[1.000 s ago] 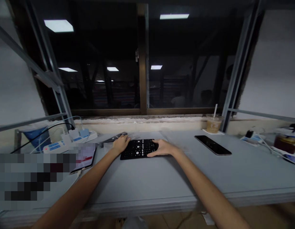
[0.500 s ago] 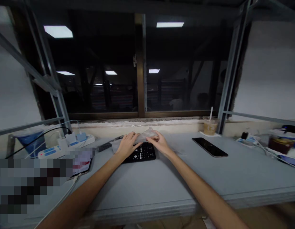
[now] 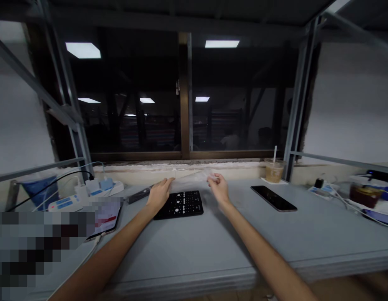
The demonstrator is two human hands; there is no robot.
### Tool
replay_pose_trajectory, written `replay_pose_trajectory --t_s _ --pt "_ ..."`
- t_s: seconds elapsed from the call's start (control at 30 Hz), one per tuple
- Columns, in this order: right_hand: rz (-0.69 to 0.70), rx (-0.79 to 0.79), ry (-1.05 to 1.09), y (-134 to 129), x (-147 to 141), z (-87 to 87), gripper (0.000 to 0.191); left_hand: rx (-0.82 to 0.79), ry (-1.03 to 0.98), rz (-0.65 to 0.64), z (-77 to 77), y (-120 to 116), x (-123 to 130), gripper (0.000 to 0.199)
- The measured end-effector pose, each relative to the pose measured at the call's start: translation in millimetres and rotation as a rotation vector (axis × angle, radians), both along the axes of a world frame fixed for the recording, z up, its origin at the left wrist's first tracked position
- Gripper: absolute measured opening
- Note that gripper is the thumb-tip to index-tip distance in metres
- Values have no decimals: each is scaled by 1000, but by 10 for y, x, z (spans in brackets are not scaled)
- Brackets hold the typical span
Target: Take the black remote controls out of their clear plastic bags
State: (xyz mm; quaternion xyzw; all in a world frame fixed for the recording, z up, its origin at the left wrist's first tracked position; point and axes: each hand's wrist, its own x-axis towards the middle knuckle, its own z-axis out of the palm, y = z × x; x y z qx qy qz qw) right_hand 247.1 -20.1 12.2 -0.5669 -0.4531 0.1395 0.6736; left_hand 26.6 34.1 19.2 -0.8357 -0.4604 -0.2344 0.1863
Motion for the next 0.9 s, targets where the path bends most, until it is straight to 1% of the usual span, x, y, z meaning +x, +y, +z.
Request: replay_pose_trajectory --t_s 0.1,0.17,0.23,0.33,0.4,0.47,0.53,0.6,0.67,0.7,0.77,0.8,0.9 --pt "-162 108 -300 -50 -16 -1 56 -39 -1 -17 -15 12 8 37" --pt "-190 176 -516 -112 -62 22 54 -40 -17 -29 -23 9 13 34" --pt "-132 193 -706 -170 -115 50 45 -40 -39 -45 -28 0 17 33" --pt "41 150 -919 -201 -166 63 29 -38 -65 -79 -25 -12 15 36" --pt "117 121 -976 -183 -166 47 20 -43 -87 -116 -17 -14 7 39" --pt "118 140 -969 -157 -144 24 18 -65 -116 -150 -7 -13 -5 41" --pt "48 205 -941 -141 -115 11 19 -92 -155 -162 3 -10 -19 41" --pt "-58 267 -932 -143 -96 15 18 -110 -189 -164 9 -8 -28 41" --pt "-125 295 -965 -157 -97 27 30 -113 -208 -174 8 -7 -33 40" --pt "-128 297 -994 -166 -107 33 36 -114 -214 -182 4 -6 -34 39" --pt "-79 296 -1054 -180 -139 36 42 -122 -230 -205 -7 0 -32 36" --pt "-40 294 -1078 -184 -159 34 42 -130 -238 -225 -14 3 -30 36" --pt "72 294 -1114 -183 -204 14 32 -161 -248 -313 -25 14 -24 36"
